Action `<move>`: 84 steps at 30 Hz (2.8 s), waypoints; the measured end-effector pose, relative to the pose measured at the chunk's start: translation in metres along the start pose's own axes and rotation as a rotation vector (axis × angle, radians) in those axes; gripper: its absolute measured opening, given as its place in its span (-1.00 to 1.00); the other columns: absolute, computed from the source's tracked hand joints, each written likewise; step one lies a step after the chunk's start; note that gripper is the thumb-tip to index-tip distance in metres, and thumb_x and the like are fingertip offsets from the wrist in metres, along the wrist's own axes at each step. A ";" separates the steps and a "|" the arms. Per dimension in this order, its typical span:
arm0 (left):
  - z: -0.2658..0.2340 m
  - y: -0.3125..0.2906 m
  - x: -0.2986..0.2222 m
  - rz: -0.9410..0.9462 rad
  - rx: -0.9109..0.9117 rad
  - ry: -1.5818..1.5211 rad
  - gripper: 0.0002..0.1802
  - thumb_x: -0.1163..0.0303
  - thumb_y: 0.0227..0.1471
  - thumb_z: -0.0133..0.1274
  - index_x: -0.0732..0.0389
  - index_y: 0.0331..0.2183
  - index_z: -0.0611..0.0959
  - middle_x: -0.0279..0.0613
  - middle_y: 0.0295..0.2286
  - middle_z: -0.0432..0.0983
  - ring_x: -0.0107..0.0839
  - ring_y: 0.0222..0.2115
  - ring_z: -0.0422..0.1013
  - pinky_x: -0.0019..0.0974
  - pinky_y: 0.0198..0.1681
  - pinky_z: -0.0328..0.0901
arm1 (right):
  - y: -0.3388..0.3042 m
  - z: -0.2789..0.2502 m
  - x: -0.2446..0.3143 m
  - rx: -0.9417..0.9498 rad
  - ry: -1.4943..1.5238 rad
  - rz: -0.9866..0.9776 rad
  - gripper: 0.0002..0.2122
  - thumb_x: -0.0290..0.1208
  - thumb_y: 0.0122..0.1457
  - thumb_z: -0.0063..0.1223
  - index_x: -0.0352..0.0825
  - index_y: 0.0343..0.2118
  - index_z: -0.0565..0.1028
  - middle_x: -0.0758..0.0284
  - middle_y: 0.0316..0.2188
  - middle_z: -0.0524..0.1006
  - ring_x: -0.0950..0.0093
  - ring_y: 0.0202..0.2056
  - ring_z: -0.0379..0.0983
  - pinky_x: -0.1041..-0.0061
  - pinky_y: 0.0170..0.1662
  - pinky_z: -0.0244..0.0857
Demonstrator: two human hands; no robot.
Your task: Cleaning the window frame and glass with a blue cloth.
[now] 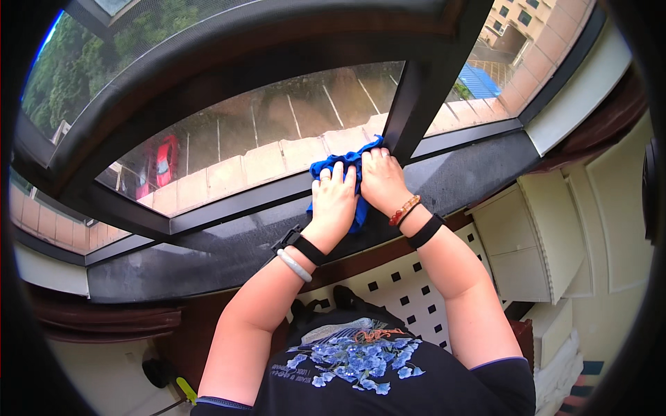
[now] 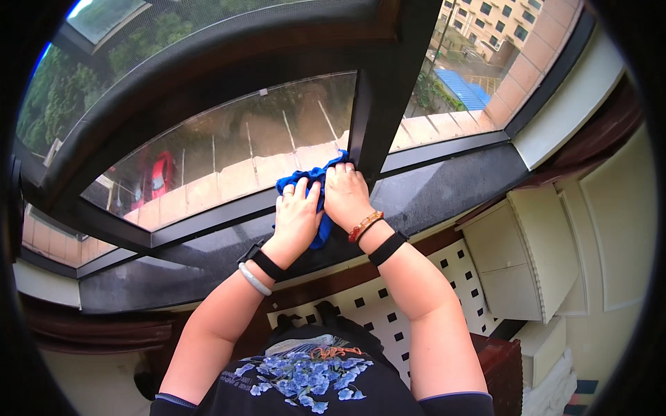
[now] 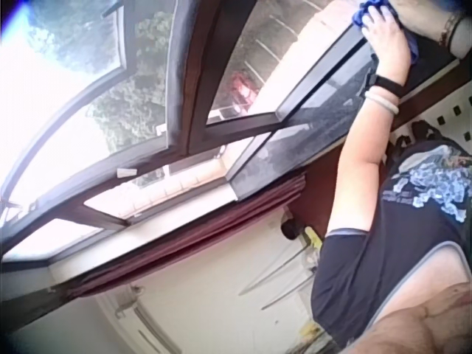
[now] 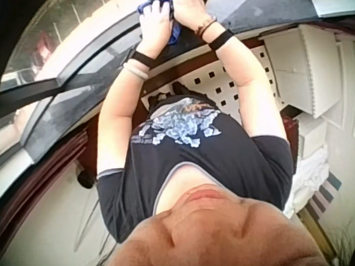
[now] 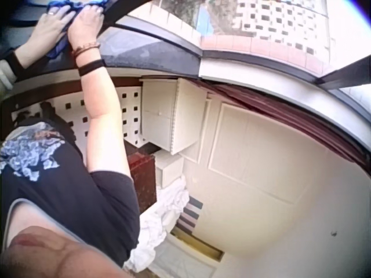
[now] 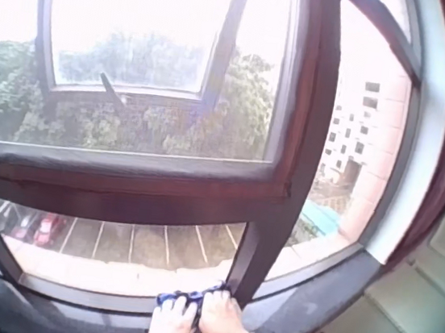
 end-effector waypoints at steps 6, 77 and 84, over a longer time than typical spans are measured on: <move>0.003 -0.008 -0.013 0.101 0.030 -0.067 -0.70 0.52 -0.15 -0.02 0.21 -0.25 0.53 -0.09 -0.27 0.40 -0.13 -0.25 0.33 -0.20 -0.22 0.29 | -0.031 -0.006 -0.003 0.122 0.085 0.043 -0.90 -0.47 -0.01 -0.09 -0.36 -0.45 0.42 0.17 -0.41 0.43 0.21 -0.27 0.39 0.26 -0.25 0.32; -0.144 -0.253 0.237 -0.559 -0.062 0.156 -0.63 0.34 -0.22 0.22 0.24 -0.32 0.49 -0.03 -0.32 0.38 -0.06 -0.17 0.30 -0.05 -0.03 0.17 | 0.034 0.039 0.408 0.390 0.783 -0.870 -0.72 -0.63 -0.11 -0.09 -0.34 -0.26 0.46 0.21 -0.27 0.47 0.24 -0.11 0.34 0.34 -0.03 0.20; -0.168 -0.283 0.251 -0.691 -0.159 0.171 -0.53 0.44 -0.28 0.24 0.29 -0.23 0.49 0.19 0.04 0.16 0.11 0.05 0.13 0.07 0.06 0.11 | 0.025 0.003 0.424 0.166 0.630 -0.871 -0.73 -0.53 -0.04 -0.03 -0.32 -0.21 0.44 0.29 -0.29 0.47 0.32 -0.12 0.35 0.38 -0.08 0.21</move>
Point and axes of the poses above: each hand's wrist, its own y-axis towards the middle knuckle, its own z-axis out of the palm, x = y × z, the point moved 8 cm from there along y, towards the middle knuckle
